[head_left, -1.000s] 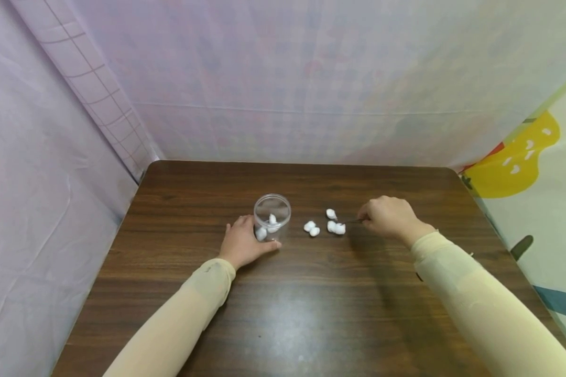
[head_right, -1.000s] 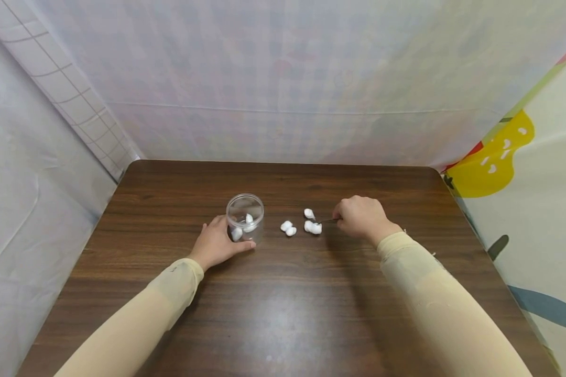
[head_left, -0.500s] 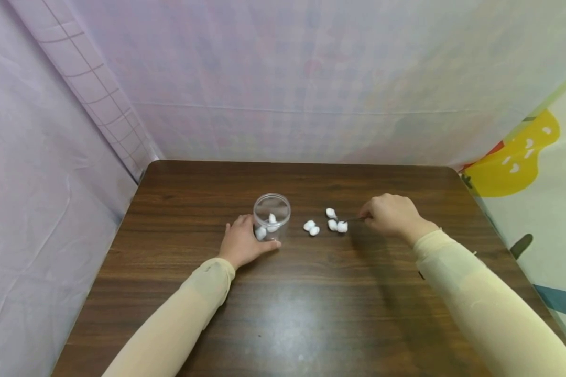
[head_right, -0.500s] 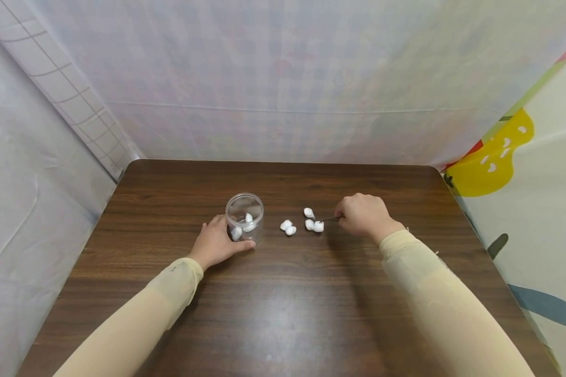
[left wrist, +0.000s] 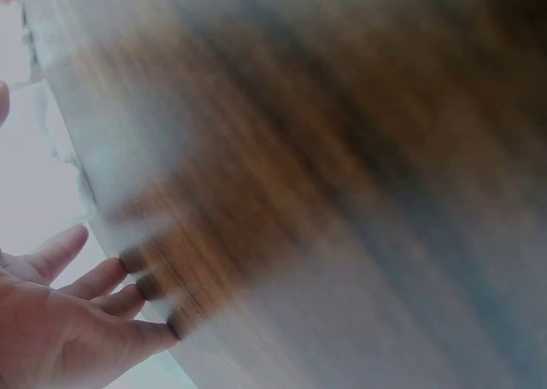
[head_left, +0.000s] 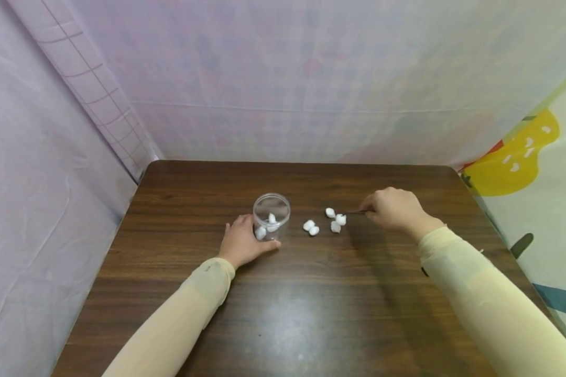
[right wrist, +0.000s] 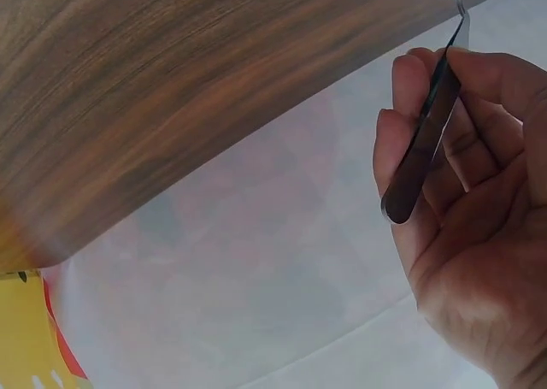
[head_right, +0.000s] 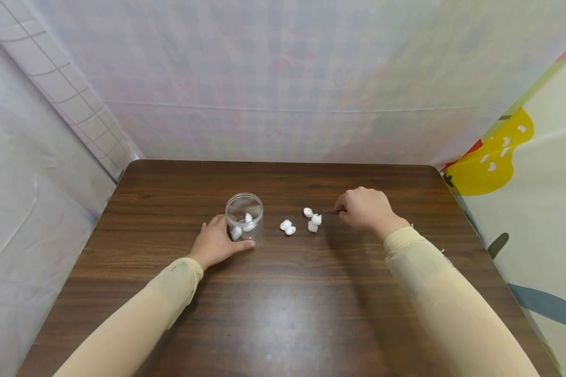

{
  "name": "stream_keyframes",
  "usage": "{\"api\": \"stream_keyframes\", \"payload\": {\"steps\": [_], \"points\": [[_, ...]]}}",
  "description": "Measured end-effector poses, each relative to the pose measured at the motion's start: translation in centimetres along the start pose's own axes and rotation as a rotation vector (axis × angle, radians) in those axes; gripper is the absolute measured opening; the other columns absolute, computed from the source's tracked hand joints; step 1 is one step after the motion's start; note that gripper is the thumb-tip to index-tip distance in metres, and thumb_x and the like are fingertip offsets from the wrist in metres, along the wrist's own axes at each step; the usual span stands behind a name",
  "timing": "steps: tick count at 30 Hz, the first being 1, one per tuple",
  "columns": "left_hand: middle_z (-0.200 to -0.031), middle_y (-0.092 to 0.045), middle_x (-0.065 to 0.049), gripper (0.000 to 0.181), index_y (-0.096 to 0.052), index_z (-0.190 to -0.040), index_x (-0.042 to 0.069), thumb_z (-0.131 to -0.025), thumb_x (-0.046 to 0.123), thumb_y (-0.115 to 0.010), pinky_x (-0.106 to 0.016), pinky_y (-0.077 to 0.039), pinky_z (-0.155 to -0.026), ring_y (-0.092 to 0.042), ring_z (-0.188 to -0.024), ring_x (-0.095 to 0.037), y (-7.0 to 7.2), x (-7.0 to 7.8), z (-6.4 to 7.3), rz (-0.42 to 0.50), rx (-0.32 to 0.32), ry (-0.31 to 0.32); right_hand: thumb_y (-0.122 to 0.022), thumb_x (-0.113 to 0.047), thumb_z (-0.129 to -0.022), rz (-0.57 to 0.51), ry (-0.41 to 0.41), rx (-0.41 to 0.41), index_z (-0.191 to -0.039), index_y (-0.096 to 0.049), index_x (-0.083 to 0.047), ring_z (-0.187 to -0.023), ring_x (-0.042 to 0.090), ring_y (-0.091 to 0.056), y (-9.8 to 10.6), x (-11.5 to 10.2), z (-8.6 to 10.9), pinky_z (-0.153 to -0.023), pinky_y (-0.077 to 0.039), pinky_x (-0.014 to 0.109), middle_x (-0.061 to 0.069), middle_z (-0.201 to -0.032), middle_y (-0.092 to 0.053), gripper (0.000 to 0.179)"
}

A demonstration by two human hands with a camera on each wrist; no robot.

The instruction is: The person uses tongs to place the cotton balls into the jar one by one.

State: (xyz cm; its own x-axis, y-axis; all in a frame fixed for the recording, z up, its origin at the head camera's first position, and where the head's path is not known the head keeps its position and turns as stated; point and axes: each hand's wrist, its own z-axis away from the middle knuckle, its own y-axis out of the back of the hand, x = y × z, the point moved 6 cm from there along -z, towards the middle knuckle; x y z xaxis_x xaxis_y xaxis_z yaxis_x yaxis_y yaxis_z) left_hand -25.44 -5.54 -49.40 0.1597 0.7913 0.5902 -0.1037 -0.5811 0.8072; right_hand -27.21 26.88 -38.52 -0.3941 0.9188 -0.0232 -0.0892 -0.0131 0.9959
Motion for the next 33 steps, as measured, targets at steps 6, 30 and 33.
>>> {"api": "stream_keyframes", "payload": {"steps": [6,30,33], "points": [[-0.138,-0.055,-0.011,0.095,-0.05,-0.143,0.008,-0.072,0.065,-0.08,-0.063,-0.015,-0.115,-0.044,-0.133,-0.029,-0.1,0.1,0.0,0.002,0.0,-0.001,-0.067,-0.018,-0.091,-0.004,0.01,0.023,-0.109,-0.078,-0.019,-0.088,0.029,-0.069,0.5,-0.3,-0.1,-0.06,-0.054,0.05,0.005,-0.108,-0.073,0.021],[-0.137,-0.055,-0.011,0.096,-0.05,-0.143,0.008,-0.071,0.066,-0.079,-0.062,-0.015,-0.116,-0.045,-0.132,-0.029,-0.1,-0.2,-0.1,-0.013,-0.003,0.006,-0.068,-0.024,-0.094,-0.233,0.053,0.215,-0.11,-0.077,-0.021,-0.055,0.012,-0.056,6.6,-7.4,-3.0,-0.045,-0.042,0.035,-0.004,-0.095,-0.074,0.018],[-0.136,-0.055,-0.01,0.097,-0.05,-0.143,0.008,-0.071,0.066,-0.08,-0.062,-0.015,-0.116,-0.045,-0.132,-0.028,-0.2,-0.2,-0.2,-0.015,-0.004,0.009,-0.068,-0.024,-0.093,-0.231,0.079,0.22,-0.109,-0.077,-0.022,-0.058,0.01,-0.058,6.8,-8.7,-3.3,-0.047,-0.044,0.034,-0.005,-0.097,-0.074,0.018]]}}
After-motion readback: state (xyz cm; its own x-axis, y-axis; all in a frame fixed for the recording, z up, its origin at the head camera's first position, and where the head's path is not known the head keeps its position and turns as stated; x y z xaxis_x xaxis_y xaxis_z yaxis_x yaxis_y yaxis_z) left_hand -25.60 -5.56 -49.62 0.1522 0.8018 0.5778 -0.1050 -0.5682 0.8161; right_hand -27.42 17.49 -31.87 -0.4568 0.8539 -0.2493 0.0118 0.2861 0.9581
